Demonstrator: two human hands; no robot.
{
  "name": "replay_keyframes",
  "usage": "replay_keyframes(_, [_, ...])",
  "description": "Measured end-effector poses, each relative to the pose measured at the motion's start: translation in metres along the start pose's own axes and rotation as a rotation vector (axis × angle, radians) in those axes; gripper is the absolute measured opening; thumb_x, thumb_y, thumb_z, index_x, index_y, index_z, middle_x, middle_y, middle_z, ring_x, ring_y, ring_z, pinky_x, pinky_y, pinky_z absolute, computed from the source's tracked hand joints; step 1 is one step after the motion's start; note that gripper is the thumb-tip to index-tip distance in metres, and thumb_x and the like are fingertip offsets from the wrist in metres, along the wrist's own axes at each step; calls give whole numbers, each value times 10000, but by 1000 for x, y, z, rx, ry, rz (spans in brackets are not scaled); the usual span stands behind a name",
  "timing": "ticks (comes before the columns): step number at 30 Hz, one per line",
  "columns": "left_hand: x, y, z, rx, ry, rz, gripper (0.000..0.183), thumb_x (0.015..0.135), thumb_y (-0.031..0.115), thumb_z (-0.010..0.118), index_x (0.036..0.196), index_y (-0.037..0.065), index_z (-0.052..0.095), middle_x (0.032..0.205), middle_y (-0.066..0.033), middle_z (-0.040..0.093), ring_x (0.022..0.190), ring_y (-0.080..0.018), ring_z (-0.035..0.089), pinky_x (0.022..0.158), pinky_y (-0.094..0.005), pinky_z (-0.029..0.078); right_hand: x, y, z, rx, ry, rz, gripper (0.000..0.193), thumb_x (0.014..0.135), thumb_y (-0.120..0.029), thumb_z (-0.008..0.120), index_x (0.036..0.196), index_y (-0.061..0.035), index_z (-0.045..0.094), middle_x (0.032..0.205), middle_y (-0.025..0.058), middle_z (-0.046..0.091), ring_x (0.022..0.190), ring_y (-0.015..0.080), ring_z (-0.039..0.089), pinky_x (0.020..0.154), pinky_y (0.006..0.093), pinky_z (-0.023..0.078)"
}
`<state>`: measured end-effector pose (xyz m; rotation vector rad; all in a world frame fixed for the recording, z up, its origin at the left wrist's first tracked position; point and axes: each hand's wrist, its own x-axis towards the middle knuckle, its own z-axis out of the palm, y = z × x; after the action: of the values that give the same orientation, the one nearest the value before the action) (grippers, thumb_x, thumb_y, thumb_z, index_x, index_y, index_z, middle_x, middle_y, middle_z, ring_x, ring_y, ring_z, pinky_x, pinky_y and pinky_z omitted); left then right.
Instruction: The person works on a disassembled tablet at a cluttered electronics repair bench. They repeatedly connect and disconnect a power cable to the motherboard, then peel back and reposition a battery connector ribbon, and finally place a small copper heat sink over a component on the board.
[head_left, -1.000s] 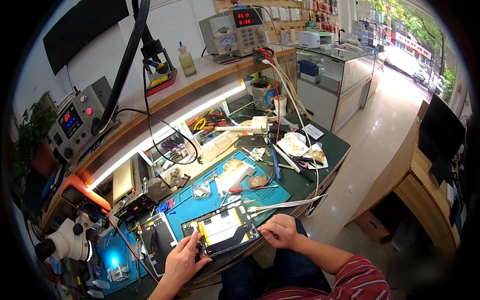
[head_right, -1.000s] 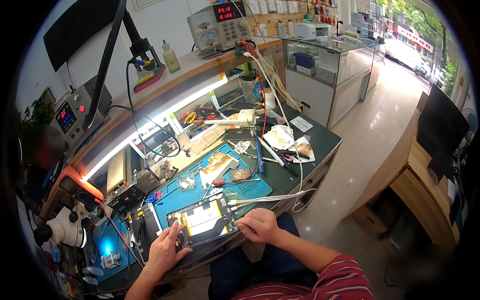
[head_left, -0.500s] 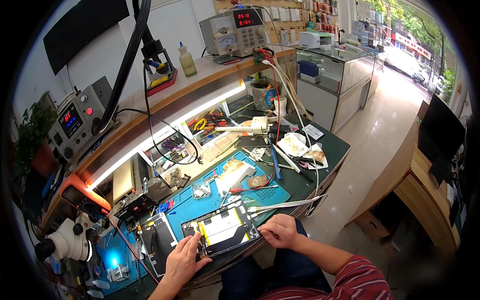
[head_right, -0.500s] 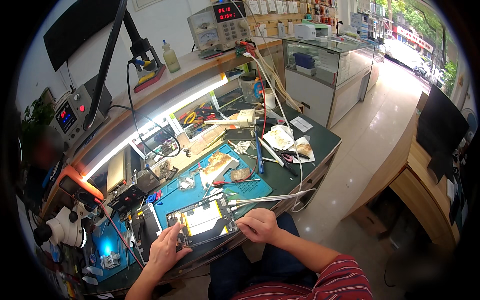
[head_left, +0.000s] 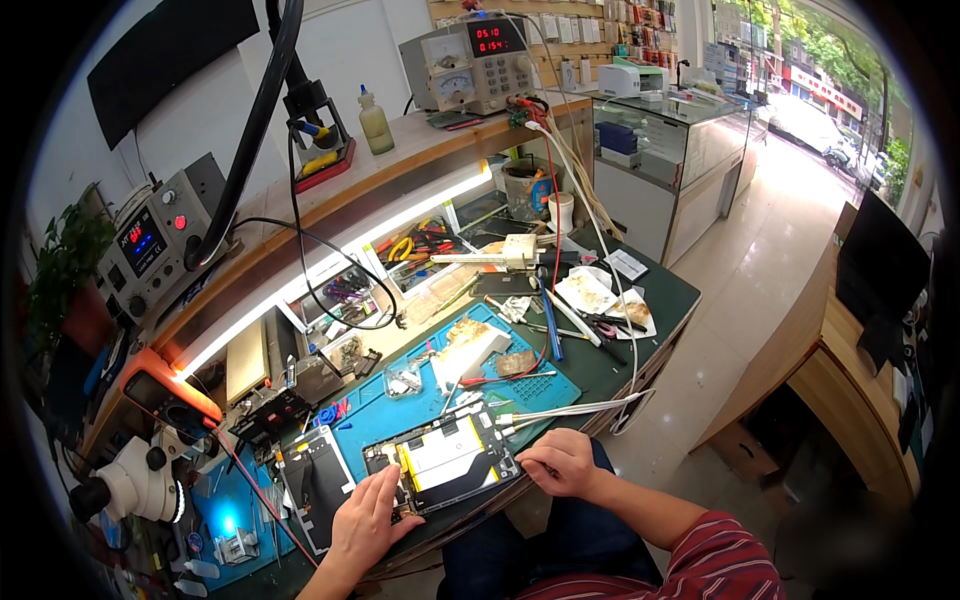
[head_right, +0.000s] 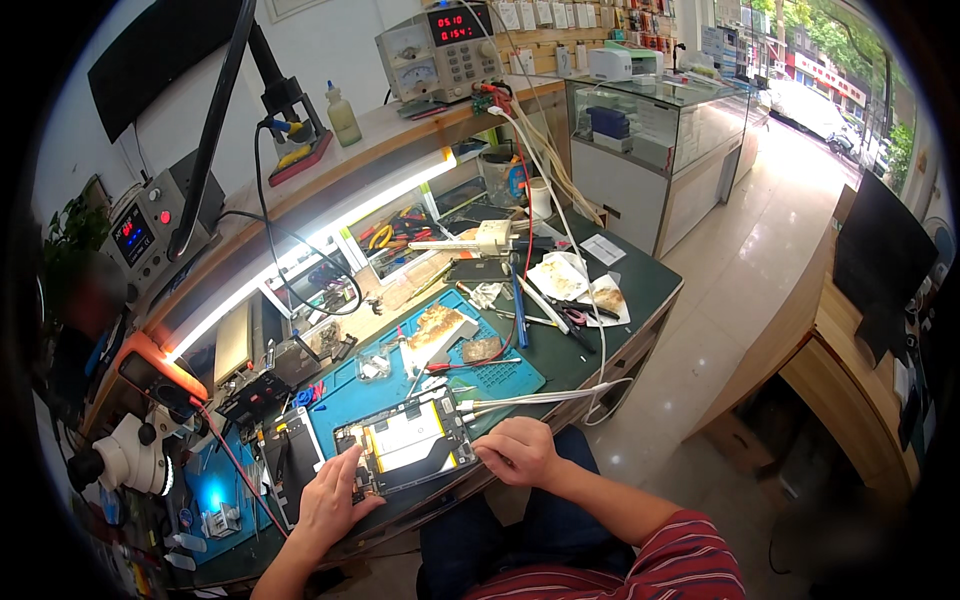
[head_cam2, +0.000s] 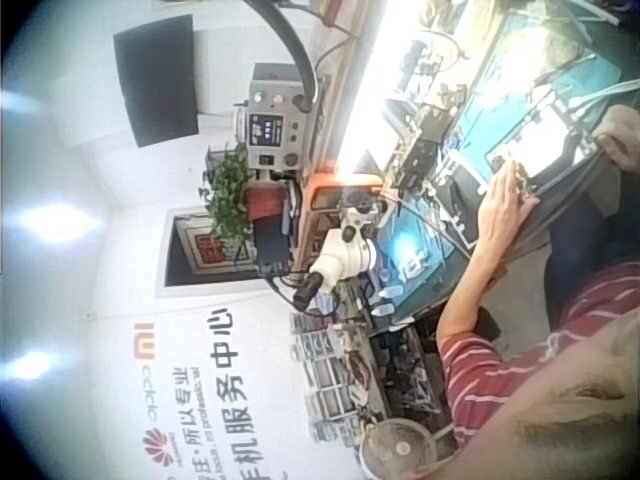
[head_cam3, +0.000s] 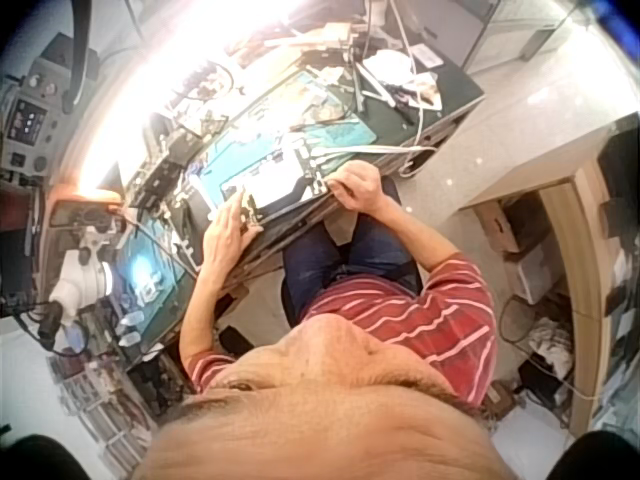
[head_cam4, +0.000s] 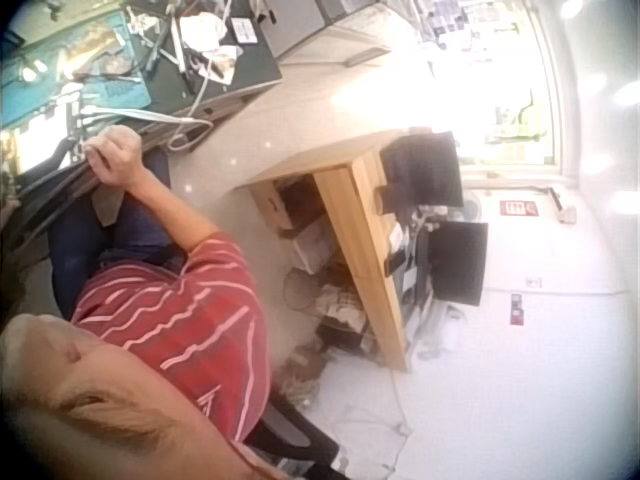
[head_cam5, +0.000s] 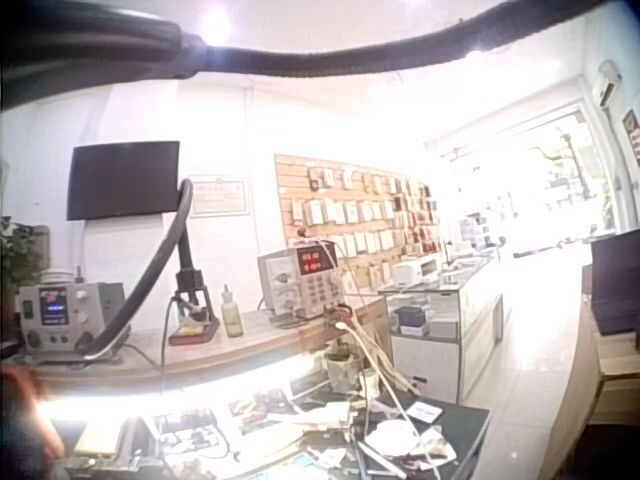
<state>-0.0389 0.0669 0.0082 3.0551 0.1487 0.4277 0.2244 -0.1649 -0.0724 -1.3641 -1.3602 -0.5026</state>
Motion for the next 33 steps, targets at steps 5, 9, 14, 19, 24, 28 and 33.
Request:
replay_keyframes(5, [1,0,0,-3,-3,-3,930,836,457,890,1535,-27,513,1374,-157,693,1246,-325,681,984,-390,602,0,0,-1,-4,1,-4,108,874,-72,830,955,-91,761,771,43,691,634,236,667,573,362,523])
replay_keyframes(9, [1,-1,1,-16,6,5,920,832,459,891,1529,-20,528,1334,-141,714,1235,-308,685,959,-379,609,0,0,-1,-7,-1,-4,113,872,-71,831,959,-91,761,777,44,696,639,238,671,577,362,527])
replay_keyframes(14, [1,-1,2,-4,30,24,913,831,455,893,1527,-18,537,1282,-134,735,1224,-303,689,946,-376,611,0,0,0,-2,0,-2,114,872,-72,832,959,-92,762,781,45,699,641,239,673,580,361,529])
replay_keyframes(19, [1,-1,1,5,23,28,952,817,430,907,1547,-31,506,1290,-129,742,1221,-301,691,961,-377,608,0,0,0,-1,-3,3,110,873,-74,831,959,-91,763,780,46,700,642,239,675,581,360,529])
replay_keyframes(24, [5,3,-6,-62,-8,-23,1031,777,367,943,1574,-62,450,1353,-85,743,1225,-290,689,986,-375,600,1,-1,-1,4,-4,3,109,872,-70,829,958,-89,765,776,45,696,638,238,670,577,360,526])
replay_keyframes(28, [7,4,-9,-65,-18,-34,1062,768,356,951,1587,-70,425,1375,-60,743,1233,-282,684,990,-373,598,1,0,-1,5,1,-4,109,870,-67,828,957,-87,765,773,44,692,633,235,665,573,361,523])
replay_keyframes(33, [6,3,-9,-66,-28,-43,1071,774,368,949,1596,-62,413,1383,-58,741,1237,-280,683,988,-371,598,2,-1,-1,7,3,-2,113,868,-69,831,957,-88,765,772,44,691,632,237,665,574,363,524])
